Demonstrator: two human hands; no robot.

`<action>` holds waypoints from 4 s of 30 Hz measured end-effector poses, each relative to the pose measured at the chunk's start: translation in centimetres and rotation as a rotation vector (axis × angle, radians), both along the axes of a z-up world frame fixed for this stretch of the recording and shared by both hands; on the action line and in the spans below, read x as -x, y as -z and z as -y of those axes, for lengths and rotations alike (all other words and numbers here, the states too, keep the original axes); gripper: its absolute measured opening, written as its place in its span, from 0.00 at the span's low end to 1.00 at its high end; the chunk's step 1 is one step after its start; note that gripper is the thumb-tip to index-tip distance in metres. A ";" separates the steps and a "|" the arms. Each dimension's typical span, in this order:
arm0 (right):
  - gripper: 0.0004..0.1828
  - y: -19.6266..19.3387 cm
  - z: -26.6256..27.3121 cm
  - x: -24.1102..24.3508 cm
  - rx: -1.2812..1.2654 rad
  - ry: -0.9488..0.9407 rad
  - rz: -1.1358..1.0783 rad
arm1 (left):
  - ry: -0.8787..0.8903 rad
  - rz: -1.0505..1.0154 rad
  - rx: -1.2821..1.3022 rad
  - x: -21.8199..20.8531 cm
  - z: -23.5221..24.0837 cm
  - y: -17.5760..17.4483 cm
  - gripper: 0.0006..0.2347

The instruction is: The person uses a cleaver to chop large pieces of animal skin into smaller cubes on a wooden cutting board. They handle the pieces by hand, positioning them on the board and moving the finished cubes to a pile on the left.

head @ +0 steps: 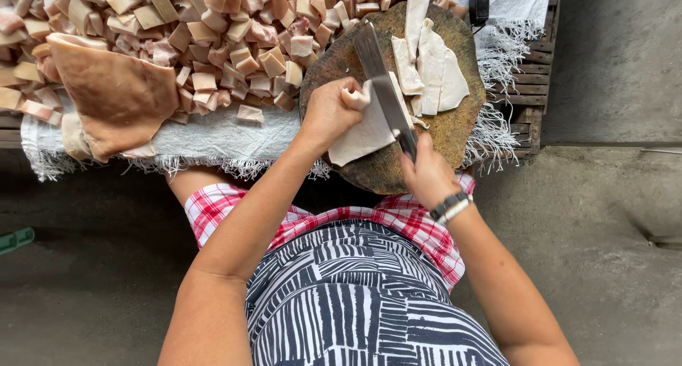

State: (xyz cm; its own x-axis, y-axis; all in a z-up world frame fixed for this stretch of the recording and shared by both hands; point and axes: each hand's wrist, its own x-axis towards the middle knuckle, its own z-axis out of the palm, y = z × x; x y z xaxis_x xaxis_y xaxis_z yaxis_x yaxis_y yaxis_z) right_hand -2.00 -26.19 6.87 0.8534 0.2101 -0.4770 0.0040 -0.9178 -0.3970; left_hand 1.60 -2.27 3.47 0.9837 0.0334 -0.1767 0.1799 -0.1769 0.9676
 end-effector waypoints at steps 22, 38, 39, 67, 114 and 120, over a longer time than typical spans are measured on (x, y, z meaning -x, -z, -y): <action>0.16 -1.3 0.1 4.9 -0.179 -0.005 0.368 | -0.216 -0.098 -0.367 -1.2 -3.5 1.9 0.14; 0.14 -4.9 -2.5 4.6 -0.308 -0.073 0.694 | -0.234 -0.178 -0.058 -0.7 -4.7 0.6 0.11; 0.17 -3.8 -2.5 4.4 -0.200 -0.049 0.412 | -0.237 -0.187 -0.081 -0.7 -4.9 0.6 0.12; 0.18 -4.2 0.1 1.9 -0.078 -0.025 0.050 | -0.073 -0.092 -0.207 -0.8 -3.5 0.6 0.14; 0.17 -8.0 -0.3 3.8 -0.343 0.109 0.339 | -0.261 0.103 -0.173 -1.7 -6.3 1.7 0.11; 0.12 -8.5 0.3 4.4 -0.698 0.035 0.563 | -0.419 0.184 -0.092 -1.1 -8.6 -0.1 0.09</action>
State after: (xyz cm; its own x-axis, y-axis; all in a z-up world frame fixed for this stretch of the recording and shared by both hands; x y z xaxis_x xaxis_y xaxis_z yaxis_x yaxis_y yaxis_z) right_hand -6.39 -26.45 15.35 0.9337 0.2653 0.2407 0.3434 -0.4717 -0.8122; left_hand 2.71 6.34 3.53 0.8967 0.4421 0.0222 0.0806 -0.2123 0.9739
